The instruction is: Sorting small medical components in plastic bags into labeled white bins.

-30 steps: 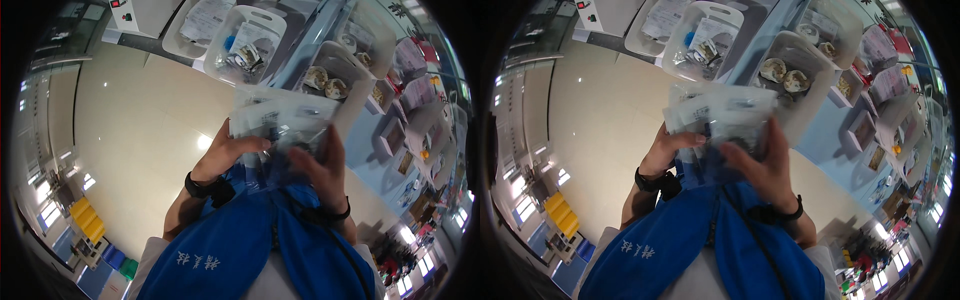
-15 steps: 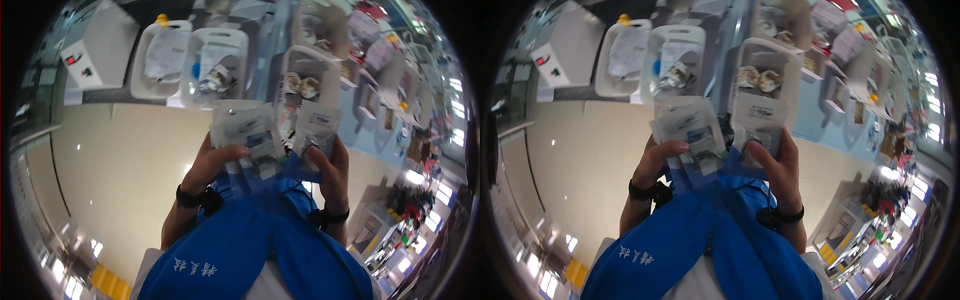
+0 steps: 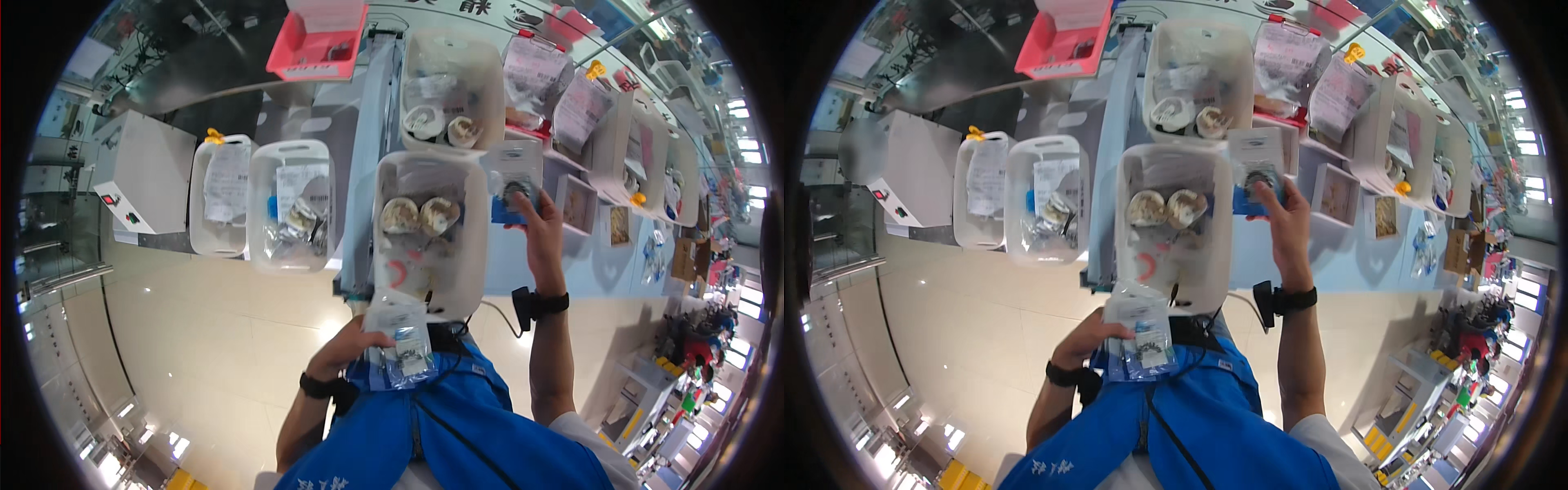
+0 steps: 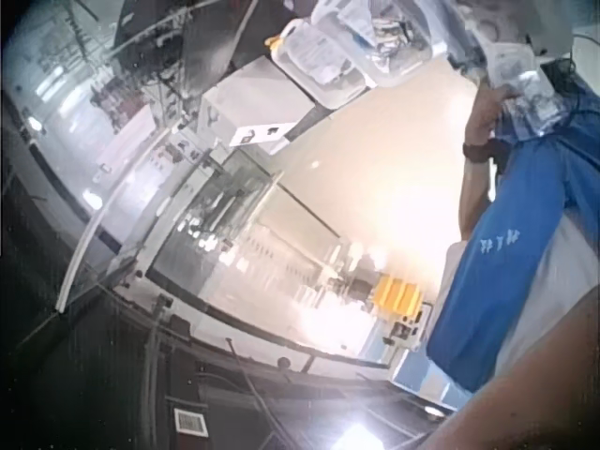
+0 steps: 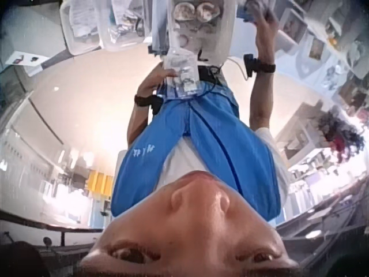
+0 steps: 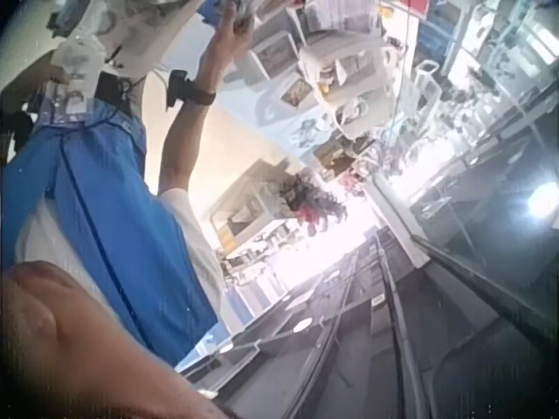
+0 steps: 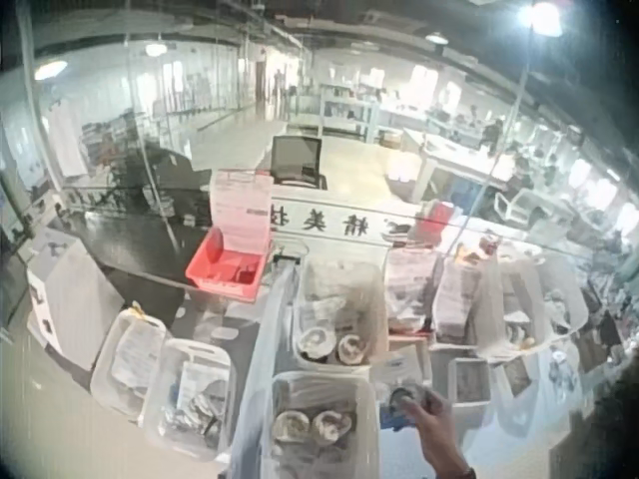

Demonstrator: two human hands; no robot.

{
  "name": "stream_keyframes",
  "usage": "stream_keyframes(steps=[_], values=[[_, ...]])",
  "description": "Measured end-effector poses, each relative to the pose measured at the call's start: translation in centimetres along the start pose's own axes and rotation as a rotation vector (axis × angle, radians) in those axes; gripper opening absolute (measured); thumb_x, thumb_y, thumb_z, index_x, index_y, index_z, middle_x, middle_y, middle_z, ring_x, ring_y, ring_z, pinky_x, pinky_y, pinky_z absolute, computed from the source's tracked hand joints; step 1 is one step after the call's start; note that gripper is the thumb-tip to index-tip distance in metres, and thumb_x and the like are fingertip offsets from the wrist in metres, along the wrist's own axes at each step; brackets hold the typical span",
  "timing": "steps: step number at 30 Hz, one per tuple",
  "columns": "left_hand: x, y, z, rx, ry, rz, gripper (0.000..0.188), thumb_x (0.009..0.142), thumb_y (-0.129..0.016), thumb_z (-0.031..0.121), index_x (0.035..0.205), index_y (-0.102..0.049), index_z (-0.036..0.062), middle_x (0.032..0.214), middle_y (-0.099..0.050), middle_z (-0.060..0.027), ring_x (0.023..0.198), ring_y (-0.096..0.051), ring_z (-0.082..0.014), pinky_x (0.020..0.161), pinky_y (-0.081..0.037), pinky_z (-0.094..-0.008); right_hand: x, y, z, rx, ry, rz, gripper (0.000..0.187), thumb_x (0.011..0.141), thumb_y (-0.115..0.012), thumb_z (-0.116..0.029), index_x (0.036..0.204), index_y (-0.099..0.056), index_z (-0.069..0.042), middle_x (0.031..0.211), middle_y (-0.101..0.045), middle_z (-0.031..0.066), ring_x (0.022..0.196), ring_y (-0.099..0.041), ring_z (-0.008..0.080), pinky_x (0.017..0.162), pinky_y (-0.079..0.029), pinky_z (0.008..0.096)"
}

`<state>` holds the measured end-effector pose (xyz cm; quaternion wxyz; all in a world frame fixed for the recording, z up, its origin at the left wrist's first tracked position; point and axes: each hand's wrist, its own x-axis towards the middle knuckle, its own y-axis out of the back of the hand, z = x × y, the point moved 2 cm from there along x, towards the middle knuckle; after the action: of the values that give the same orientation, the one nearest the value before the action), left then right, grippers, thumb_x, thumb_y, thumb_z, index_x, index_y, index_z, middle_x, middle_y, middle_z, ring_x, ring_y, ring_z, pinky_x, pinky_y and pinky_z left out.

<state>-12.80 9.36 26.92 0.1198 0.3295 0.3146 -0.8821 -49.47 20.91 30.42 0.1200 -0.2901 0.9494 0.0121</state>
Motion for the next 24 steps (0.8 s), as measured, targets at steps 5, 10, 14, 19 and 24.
stream_keyframes(steps=[5,10,14,19,24], values=[[-0.8,-4.1,0.2,-0.351,-0.045,0.32,0.067,0.085,-0.066,0.001,0.148,-0.046,-0.0061,0.135,-0.065,-0.0194,0.126,-0.063,-0.03,0.11,-0.049,-0.0391,4.6,0.1,1.5,0.061,-0.133,-0.115,0.03,0.102,-0.069,-0.024,0.12,-0.064,0.0,0.086,-0.07,0.0053,0.056,-0.062,0.0114,0.048,-0.051,0.0266],[-0.8,-7.0,0.7,-0.532,-0.07,0.526,0.066,0.082,-0.062,-0.003,0.147,-0.047,-0.0045,0.133,-0.066,-0.0214,0.124,-0.065,-0.0339,0.107,-0.052,-0.0432,7.3,-0.7,2.7,0.205,-0.199,-0.214,0.034,0.105,-0.064,-0.024,0.127,-0.058,0.001,0.09,-0.069,0.0075,0.061,-0.065,0.0133,0.053,-0.056,0.029],[-0.6,-7.7,-0.4,-0.575,-0.123,0.615,0.069,0.078,-0.062,-0.003,0.145,-0.048,-0.0055,0.131,-0.067,-0.0218,0.12,-0.067,-0.0343,0.104,-0.054,-0.0438,8.0,-1.0,2.9,0.24,-0.196,-0.267,0.028,0.105,-0.063,-0.021,0.122,-0.058,0.001,0.093,-0.07,0.0091,0.065,-0.067,0.0163,0.058,-0.057,0.0305],[-0.6,-8.7,-1.4,-0.718,-0.155,0.656,0.069,0.078,-0.064,0.004,0.143,-0.048,-0.0084,0.127,-0.068,-0.0221,0.115,-0.069,-0.0346,0.101,-0.056,-0.0443,8.0,-1.5,2.6,0.26,-0.229,-0.266,0.027,0.104,-0.064,-0.019,0.119,-0.058,0.002,0.093,-0.069,0.0092,0.064,-0.067,0.0168,0.059,-0.057,0.0311],[-1.0,-8.7,-4.0,-0.727,-0.136,0.677,0.069,0.077,-0.065,0.004,0.143,-0.048,-0.0086,0.129,-0.067,-0.0226,0.115,-0.068,-0.0352,0.1,-0.057,-0.0446,8.3,-1.5,2.7,0.269,-0.251,-0.268,0.027,0.103,-0.066,-0.019,0.117,-0.059,0.003,0.093,-0.069,0.0091,0.064,-0.067,0.0167,0.058,-0.056,0.0315]])
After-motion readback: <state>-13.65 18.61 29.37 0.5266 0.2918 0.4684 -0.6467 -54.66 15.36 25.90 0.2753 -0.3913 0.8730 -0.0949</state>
